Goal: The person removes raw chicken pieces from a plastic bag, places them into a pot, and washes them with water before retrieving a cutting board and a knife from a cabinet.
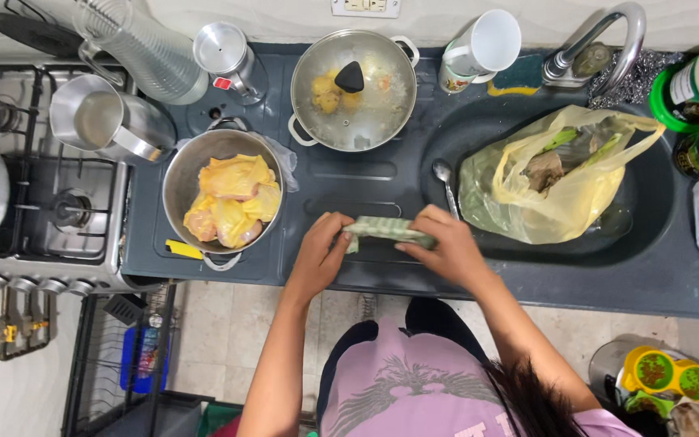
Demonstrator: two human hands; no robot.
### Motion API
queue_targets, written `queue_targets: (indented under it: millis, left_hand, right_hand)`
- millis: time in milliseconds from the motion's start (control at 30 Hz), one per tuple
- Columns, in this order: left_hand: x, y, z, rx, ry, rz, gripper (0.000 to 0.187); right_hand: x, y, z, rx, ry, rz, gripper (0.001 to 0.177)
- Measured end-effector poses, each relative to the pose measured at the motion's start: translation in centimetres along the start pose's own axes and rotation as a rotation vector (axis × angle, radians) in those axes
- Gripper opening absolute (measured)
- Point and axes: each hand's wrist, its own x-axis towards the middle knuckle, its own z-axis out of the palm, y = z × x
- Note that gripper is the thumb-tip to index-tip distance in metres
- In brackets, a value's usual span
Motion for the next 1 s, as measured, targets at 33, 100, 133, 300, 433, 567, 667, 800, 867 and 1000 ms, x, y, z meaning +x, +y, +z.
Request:
queue_targets:
  millis: [33,100,133,300,433,567,667,800,867,1000]
  left_hand:
    - [0.0,0.8,-0.9,0.000,-0.005,0.005,0.012]
    - [0.0,2.5,-2.6,0.035,-0.065,0.083,0.014]
    - [0.0,3.5,-3.5,0.035,-0.072,0.088,0.014]
    - [0.5,4.6,-6.5,0.153,-0.121,0.192,0.011]
    - [1.8,5.0,-7.4,0.226,-0.076,0.192,0.008]
    - [1.4,6.2,-8.3,0.347,0.017,0.207,0.011]
    - [-0.5,6.9,-8.6,0.485,-0.012,0.221,0.011]
    - [-4.3,4.5,-7.6,0.689,-0.265,-0.071,0.018]
    - [-5.8,1.0,-5.9,0.834,-0.400,-0.251,0.036]
    - [-7.4,-7.9,-1.1,0.871,-0.357,-0.257,0.042]
  right_hand:
    - [0.2,-1.2,-0.7,-0.002,0.006,0.002,0.025]
    - [0.4,-3.5,-2.2,-0.042,0.038,-0.091,0.022]
    - [0.2,-4.0,-2.4,-0.044,0.046,-0.088,0.022]
    - [-0.7,-4.1,-2.6,-0.100,0.110,0.131,0.028]
    - [0.4,-7.1,-4.0,-0.185,0.026,0.257,0.033]
    - [-0.3,-6.6,-4.4,-0.383,0.166,0.041,0.019]
    - [-2.0,-5.4,-3.3,-0.475,0.207,-0.077,0.009]
    - [-4.3,-6.4,-0.4,-0.597,-0.036,-0.038,0.012]
    - [-6.0,-4.8,2.0,-0.585,-0.188,0.060,0.030]
    - [-6.6,-3.3,5.7,-0.621,-0.301,0.206,0.043]
